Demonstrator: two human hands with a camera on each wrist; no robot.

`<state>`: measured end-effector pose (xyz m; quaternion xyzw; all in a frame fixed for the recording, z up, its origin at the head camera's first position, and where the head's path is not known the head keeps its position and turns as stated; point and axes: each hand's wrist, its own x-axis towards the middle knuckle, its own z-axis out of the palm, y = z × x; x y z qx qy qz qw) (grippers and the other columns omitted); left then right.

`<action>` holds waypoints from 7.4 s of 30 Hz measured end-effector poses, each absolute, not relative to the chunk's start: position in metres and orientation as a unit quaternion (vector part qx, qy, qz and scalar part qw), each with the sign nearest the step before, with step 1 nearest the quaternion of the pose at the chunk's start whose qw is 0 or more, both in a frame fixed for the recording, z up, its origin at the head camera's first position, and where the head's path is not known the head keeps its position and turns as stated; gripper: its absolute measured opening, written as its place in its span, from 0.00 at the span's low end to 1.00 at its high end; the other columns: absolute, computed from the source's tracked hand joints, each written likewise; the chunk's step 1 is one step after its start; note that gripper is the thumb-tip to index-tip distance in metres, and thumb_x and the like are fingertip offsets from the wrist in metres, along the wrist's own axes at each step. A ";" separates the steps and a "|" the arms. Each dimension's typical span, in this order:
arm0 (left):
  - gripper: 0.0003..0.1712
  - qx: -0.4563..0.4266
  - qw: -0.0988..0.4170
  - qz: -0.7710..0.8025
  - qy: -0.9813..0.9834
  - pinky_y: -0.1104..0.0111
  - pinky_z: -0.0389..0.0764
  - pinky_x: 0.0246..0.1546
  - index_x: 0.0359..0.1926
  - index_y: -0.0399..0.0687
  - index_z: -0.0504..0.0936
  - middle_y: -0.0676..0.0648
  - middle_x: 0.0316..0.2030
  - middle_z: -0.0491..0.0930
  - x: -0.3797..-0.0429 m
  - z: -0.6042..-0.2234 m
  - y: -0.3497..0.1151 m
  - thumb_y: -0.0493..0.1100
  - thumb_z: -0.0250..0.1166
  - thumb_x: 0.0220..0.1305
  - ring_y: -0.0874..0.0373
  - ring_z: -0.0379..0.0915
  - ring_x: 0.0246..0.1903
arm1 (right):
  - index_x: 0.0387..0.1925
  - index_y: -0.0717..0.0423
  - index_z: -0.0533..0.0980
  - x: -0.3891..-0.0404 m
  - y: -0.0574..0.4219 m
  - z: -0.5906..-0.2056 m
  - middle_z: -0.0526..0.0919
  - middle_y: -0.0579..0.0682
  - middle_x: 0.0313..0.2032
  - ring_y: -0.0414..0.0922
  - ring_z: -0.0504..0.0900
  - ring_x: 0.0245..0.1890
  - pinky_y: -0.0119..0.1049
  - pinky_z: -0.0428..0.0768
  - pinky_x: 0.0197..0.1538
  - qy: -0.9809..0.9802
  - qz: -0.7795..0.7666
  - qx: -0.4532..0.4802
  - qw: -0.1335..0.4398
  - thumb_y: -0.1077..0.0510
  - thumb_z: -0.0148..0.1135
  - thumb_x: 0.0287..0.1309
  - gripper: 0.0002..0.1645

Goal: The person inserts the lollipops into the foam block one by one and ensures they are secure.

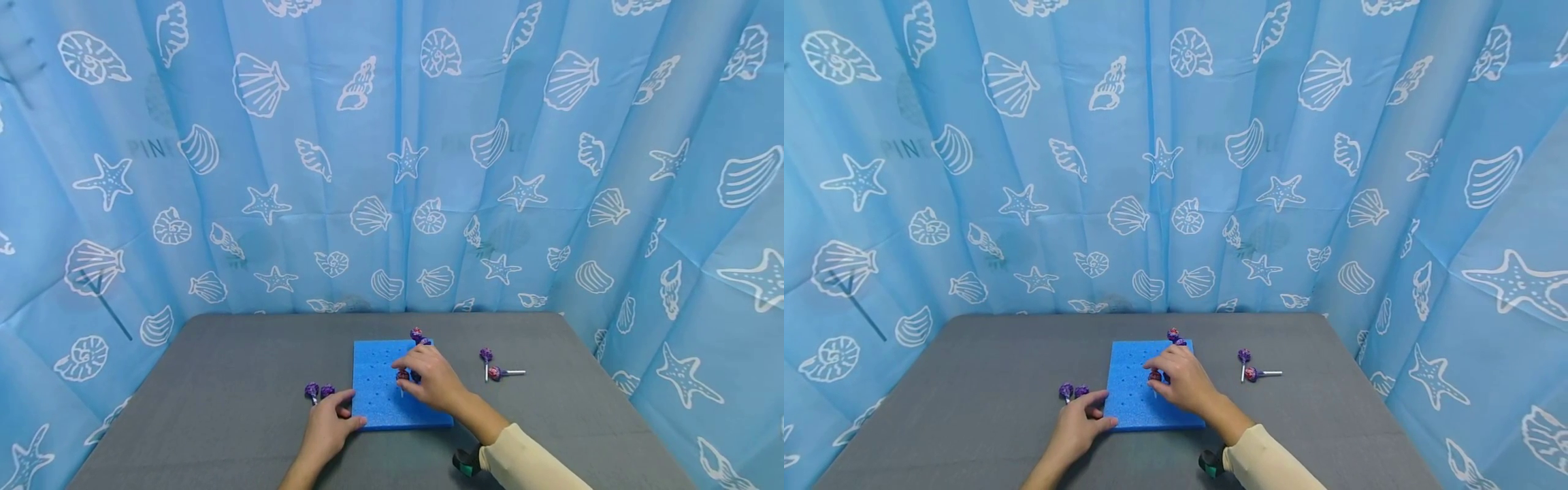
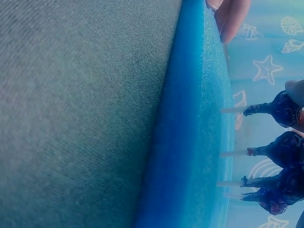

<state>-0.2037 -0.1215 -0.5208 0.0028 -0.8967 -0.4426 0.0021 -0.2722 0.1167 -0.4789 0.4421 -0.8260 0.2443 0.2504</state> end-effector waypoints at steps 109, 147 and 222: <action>0.32 0.006 0.014 -0.449 -0.893 0.61 0.72 0.34 0.57 0.41 0.80 0.50 0.33 0.75 -0.200 -0.519 -0.119 0.43 0.77 0.49 0.57 0.69 0.32 | 0.41 0.56 0.82 -0.284 0.279 -0.521 0.84 0.55 0.42 0.57 0.77 0.43 0.58 0.69 0.48 -0.945 0.232 0.154 0.174 0.65 0.73 0.48 0.16; 0.31 0.005 0.018 -0.450 -0.893 0.61 0.73 0.34 0.56 0.42 0.80 0.50 0.34 0.76 -0.201 -0.522 -0.119 0.42 0.77 0.50 0.57 0.69 0.32 | 0.45 0.62 0.82 -0.298 0.231 -0.476 0.81 0.53 0.41 0.50 0.80 0.40 0.51 0.78 0.43 -0.881 0.318 0.231 0.262 0.70 0.67 0.55 0.14; 0.32 -0.001 0.019 -0.445 -0.895 0.60 0.72 0.35 0.57 0.40 0.80 0.50 0.33 0.75 -0.201 -0.521 -0.121 0.42 0.77 0.49 0.57 0.68 0.32 | 0.43 0.70 0.79 -0.261 0.098 -0.429 0.82 0.63 0.38 0.56 0.83 0.37 0.41 0.81 0.40 -0.760 0.535 0.278 0.242 0.73 0.65 0.56 0.11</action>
